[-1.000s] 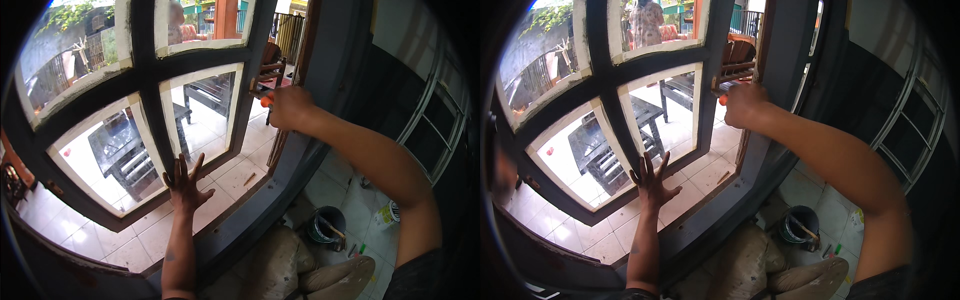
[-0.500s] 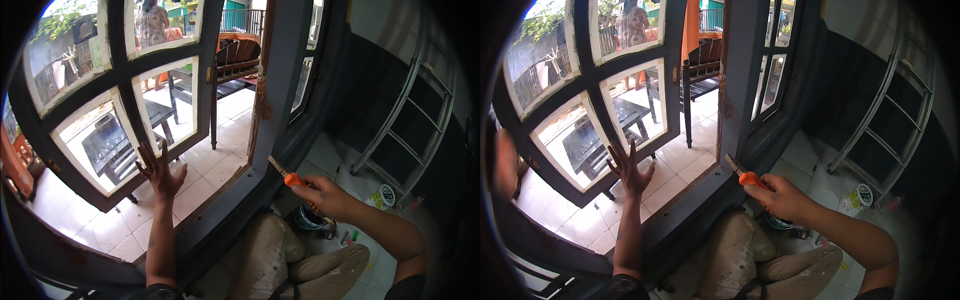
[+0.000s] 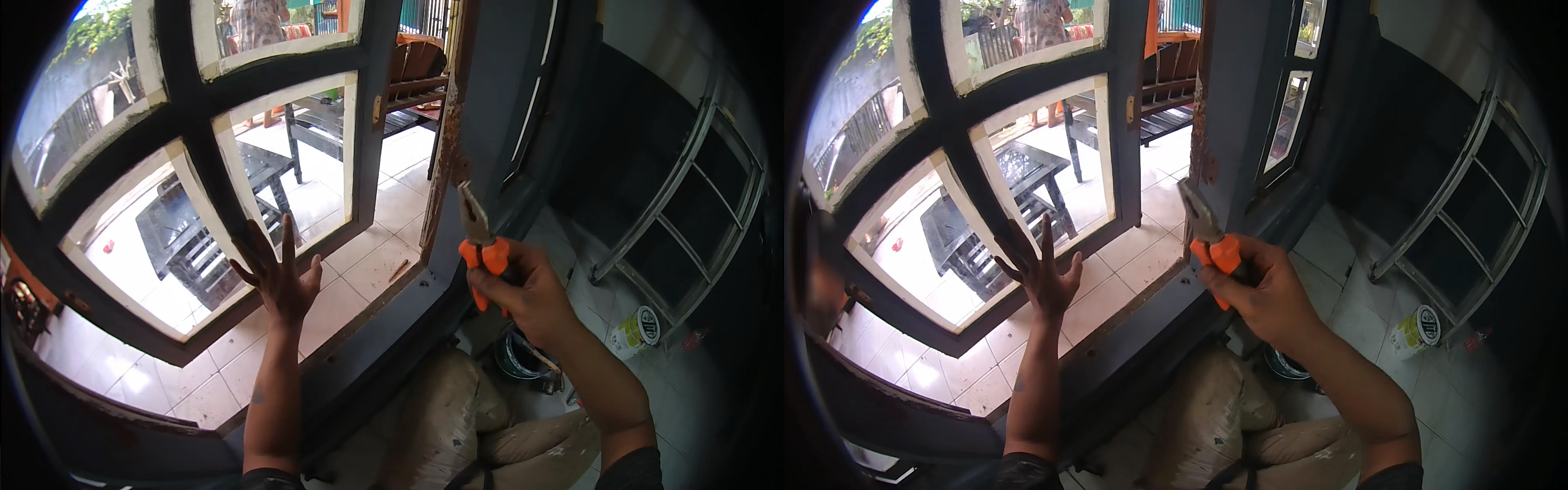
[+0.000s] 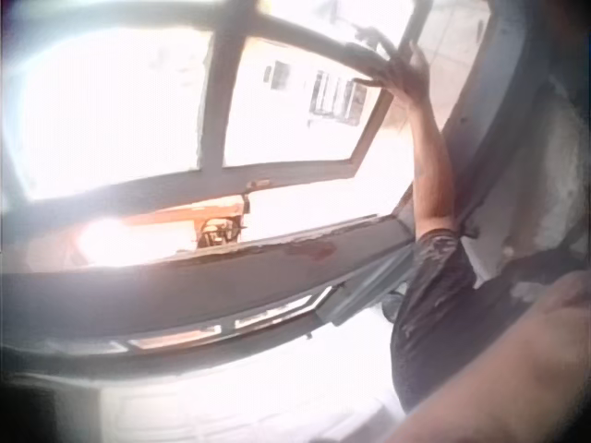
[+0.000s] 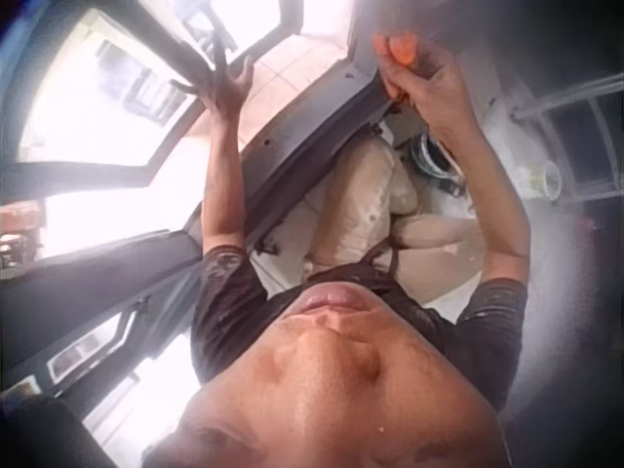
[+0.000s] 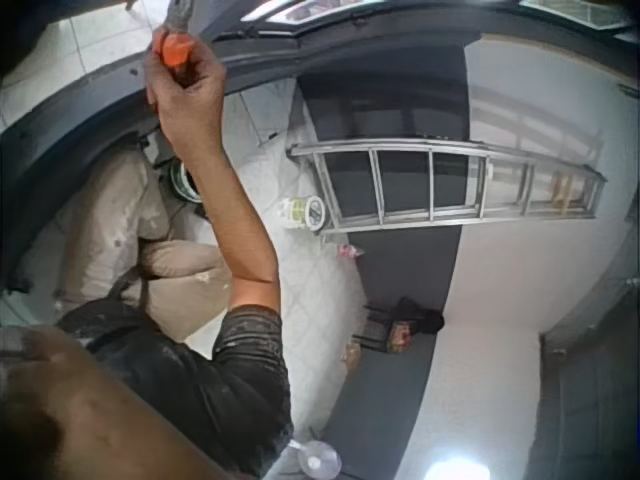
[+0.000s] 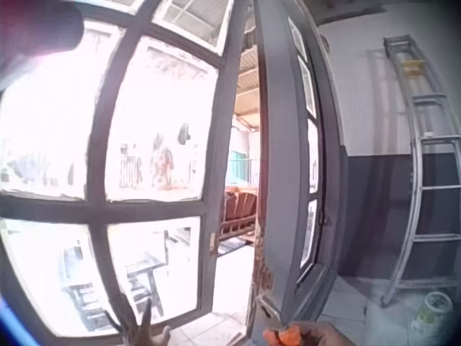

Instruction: The person uses a screwdriver to loosen and remove screws from a door hinge, then uses pliers to pull out the hinge pin. The person works on the hinge area of a dark-colored door with glass panels.

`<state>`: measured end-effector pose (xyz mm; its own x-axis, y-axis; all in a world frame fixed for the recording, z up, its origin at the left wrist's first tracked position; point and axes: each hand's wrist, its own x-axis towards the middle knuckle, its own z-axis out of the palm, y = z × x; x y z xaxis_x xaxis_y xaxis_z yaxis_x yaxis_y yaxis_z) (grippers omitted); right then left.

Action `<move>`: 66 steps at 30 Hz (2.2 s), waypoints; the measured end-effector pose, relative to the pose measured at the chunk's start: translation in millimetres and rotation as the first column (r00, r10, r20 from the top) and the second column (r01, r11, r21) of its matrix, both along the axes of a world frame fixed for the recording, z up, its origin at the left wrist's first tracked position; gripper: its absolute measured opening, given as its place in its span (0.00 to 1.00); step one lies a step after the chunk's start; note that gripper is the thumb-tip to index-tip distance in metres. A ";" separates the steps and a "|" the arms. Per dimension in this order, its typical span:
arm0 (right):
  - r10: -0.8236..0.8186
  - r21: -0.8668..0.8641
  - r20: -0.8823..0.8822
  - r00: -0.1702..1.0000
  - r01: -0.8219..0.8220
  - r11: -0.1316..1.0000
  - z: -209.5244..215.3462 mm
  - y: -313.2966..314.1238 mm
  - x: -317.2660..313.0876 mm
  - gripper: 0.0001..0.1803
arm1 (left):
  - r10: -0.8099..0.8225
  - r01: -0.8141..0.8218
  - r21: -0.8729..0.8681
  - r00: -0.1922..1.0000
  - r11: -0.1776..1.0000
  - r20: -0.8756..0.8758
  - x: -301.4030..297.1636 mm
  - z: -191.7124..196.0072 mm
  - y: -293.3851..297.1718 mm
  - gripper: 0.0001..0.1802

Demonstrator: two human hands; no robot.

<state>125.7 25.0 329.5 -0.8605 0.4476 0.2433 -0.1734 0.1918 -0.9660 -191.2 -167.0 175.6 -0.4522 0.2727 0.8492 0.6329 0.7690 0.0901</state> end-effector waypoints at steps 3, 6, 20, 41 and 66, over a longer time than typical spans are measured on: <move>0.030 0.052 0.058 0.998 -0.034 0.998 -22.7 9.0 -17.3 0.20 | 0.000 0.001 0.025 0.999 1.000 -0.046 -4.6 -6.1 10.3 0.59; 0.146 -0.393 0.069 0.987 -0.108 0.913 -15.5 -1.3 -50.3 0.22 | 0.101 -0.101 -0.027 0.995 0.994 -0.024 -14.0 -18.8 9.3 0.57; 0.009 0.142 0.341 0.940 -0.061 0.988 44.1 51.1 -134.4 0.28 | -0.050 0.054 0.103 0.998 0.993 -0.042 0.2 -6.1 17.9 0.50; 0.296 -0.260 -0.026 0.955 -0.292 0.920 -28.6 -43.1 -163.8 0.24 | -0.884 0.893 0.117 0.400 0.435 0.241 -0.1 87.4 19.4 0.51; -0.336 0.027 -0.251 0.908 0.354 0.935 -39.8 -27.0 -176.8 0.26 | -0.819 0.644 0.655 -0.075 0.395 0.568 25.6 130.7 53.3 0.30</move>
<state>-51.0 -2.0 289.7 -0.5680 0.6802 0.4634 -0.3073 0.3470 -0.8861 -165.6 -113.7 306.3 -0.4369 0.8309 0.3447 0.3795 -0.1771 0.9081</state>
